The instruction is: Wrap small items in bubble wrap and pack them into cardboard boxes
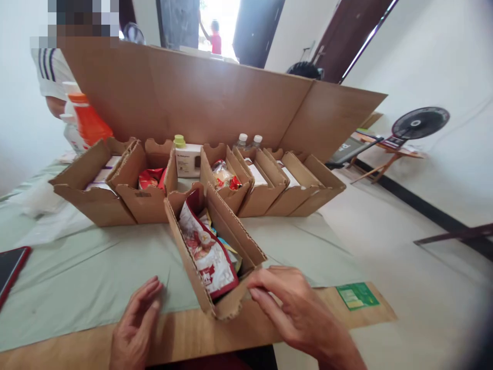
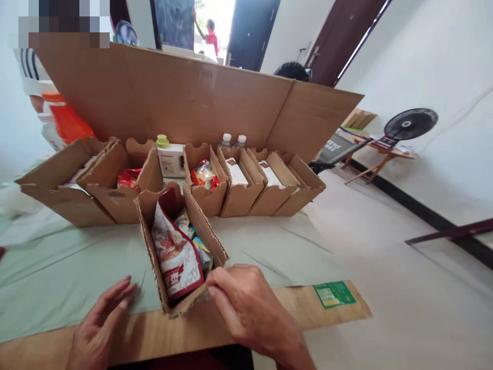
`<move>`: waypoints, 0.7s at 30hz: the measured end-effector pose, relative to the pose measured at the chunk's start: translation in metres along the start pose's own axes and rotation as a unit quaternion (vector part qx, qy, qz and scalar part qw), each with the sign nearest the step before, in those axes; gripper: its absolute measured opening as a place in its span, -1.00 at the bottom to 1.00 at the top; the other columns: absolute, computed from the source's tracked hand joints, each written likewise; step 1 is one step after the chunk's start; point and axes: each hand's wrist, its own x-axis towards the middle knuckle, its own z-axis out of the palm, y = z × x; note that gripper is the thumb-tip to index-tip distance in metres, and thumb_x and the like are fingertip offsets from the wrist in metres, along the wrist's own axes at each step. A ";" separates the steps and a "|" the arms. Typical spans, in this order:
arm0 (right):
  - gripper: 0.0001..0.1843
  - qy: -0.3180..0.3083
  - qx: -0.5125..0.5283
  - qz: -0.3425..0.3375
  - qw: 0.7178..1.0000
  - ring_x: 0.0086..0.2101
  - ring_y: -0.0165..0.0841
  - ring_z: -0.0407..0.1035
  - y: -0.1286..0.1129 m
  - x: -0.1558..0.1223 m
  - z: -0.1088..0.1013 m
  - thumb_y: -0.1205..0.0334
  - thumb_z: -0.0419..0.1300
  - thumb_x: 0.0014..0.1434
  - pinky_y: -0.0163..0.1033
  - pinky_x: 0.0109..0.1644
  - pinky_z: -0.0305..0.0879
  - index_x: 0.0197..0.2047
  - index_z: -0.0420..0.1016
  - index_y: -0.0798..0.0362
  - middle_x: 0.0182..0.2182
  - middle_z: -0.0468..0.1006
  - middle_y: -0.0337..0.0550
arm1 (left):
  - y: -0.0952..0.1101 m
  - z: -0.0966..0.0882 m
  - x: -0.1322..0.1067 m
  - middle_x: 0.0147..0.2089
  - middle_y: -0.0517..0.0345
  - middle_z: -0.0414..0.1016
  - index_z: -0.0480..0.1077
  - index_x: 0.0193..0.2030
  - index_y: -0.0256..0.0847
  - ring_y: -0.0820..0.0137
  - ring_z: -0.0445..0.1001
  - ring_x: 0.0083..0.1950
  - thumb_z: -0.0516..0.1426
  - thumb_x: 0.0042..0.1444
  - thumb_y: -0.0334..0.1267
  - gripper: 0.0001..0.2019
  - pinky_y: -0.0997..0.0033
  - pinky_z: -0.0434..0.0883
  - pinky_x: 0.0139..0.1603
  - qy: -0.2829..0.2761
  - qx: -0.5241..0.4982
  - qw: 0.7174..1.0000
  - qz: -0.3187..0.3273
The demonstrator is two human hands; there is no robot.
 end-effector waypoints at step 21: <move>-0.10 0.136 0.270 0.265 0.915 0.26 0.10 0.37 0.060 -0.084 0.071 -0.18 0.39 0.10 0.22 0.31 0.37 0.43 0.30 -0.05 0.29 0.46 0.12 | 0.023 0.063 0.030 0.30 -0.11 0.42 0.27 0.35 -0.08 -0.09 0.25 0.45 0.30 0.07 0.13 -0.25 -0.15 0.17 0.48 -0.116 0.069 0.987 0.089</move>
